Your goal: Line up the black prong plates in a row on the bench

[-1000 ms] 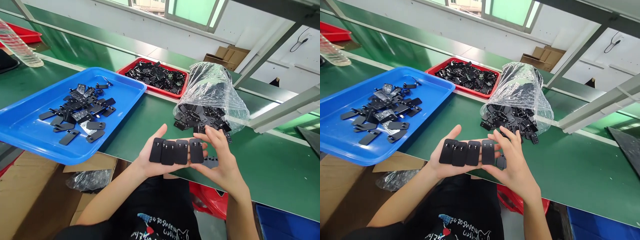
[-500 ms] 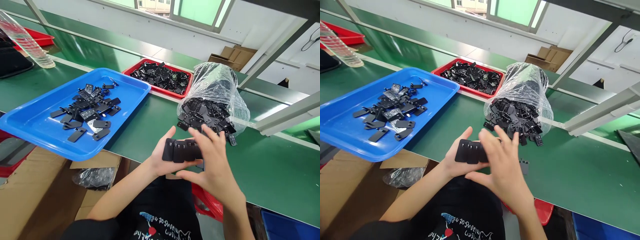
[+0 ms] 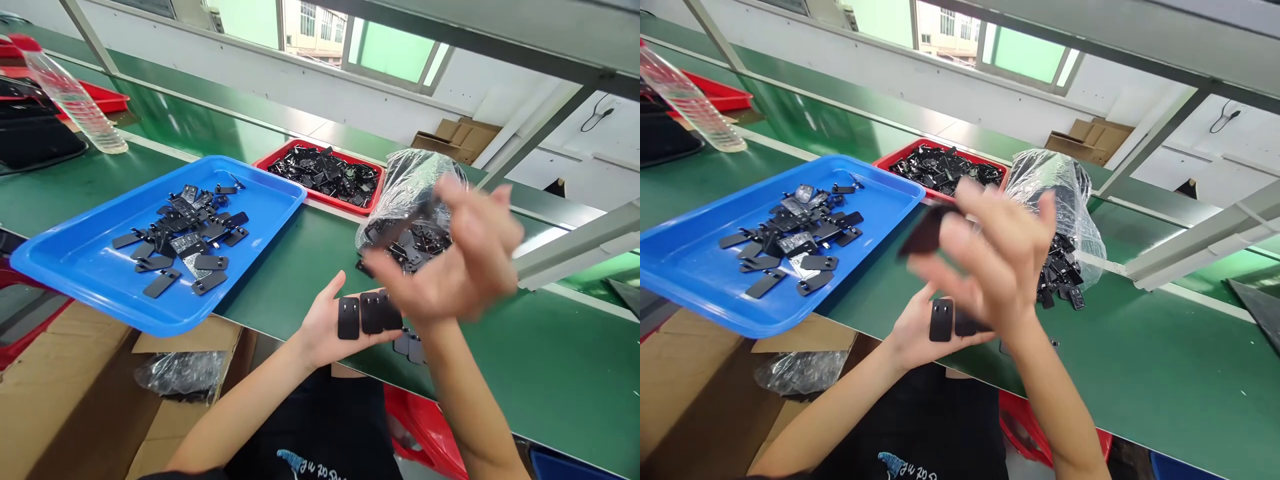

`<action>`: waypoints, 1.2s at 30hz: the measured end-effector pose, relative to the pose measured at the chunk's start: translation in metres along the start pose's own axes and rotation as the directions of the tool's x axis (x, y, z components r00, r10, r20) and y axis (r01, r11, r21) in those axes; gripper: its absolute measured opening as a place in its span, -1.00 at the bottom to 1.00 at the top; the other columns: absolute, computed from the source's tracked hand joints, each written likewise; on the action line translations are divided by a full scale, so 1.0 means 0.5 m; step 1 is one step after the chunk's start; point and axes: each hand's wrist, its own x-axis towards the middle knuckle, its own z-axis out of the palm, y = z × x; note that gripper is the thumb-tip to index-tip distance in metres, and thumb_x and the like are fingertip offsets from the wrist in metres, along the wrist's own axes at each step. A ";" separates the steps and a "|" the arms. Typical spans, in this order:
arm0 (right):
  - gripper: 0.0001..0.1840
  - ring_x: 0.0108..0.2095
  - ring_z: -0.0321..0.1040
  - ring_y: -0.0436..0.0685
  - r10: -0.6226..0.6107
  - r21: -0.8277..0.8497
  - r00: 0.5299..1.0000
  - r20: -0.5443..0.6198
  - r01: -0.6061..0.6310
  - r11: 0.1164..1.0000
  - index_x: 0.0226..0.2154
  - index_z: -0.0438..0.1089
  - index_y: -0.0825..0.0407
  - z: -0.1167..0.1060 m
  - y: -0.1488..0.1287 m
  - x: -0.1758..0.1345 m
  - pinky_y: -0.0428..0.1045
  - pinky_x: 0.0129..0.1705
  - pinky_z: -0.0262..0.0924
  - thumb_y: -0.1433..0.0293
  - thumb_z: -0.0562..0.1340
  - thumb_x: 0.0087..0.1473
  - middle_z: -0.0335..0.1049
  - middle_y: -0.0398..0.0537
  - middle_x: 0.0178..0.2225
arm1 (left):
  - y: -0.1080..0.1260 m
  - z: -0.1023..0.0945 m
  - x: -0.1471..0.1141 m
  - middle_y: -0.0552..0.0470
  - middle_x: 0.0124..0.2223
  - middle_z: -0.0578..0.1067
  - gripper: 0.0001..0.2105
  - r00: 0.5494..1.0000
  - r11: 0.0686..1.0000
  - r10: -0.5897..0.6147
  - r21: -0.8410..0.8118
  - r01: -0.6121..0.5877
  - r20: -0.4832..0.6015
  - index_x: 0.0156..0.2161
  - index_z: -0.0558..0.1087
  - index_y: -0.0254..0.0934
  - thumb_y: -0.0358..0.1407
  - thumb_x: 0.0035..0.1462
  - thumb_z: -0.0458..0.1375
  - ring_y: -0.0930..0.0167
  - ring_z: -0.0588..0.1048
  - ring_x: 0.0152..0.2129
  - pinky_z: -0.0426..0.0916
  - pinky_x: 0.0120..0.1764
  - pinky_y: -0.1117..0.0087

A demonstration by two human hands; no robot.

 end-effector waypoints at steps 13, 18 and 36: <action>-0.62 0.03 0.34 0.27 0.304 0.267 0.951 0.059 -0.308 0.913 0.01 0.40 -0.13 -0.097 0.019 -0.006 0.31 0.14 0.21 0.35 0.26 0.10 0.41 -0.08 -0.04 | 0.043 0.013 -0.045 -0.44 0.25 0.24 -0.16 0.994 1.000 -0.020 0.023 0.018 0.112 0.22 0.20 -0.63 0.18 0.24 -0.29 -0.01 0.19 0.23 -0.05 0.24 0.01; -0.03 0.27 0.05 0.32 0.205 0.169 0.700 0.684 -0.425 0.889 0.31 -0.09 -0.19 -0.145 0.004 -0.092 0.39 0.28 -0.05 0.14 0.39 -0.03 0.21 -0.02 0.21 | 0.045 0.018 -0.037 -0.46 0.22 0.28 -0.13 0.989 0.995 -0.038 0.094 0.024 0.143 0.22 0.20 -0.62 0.20 0.22 -0.34 -0.01 0.24 0.20 -0.07 0.23 -0.01; 0.05 0.23 0.12 0.30 0.252 0.189 0.753 0.608 -0.445 0.876 0.34 -0.27 -0.13 -0.148 0.012 -0.165 0.46 0.26 -0.10 0.22 0.37 0.01 0.36 0.06 0.07 | 0.023 0.034 0.000 -0.38 0.18 0.36 -0.19 0.979 0.981 -0.153 0.140 0.135 0.132 0.27 0.15 -0.53 0.16 0.25 -0.34 0.05 0.30 0.17 0.02 0.18 0.07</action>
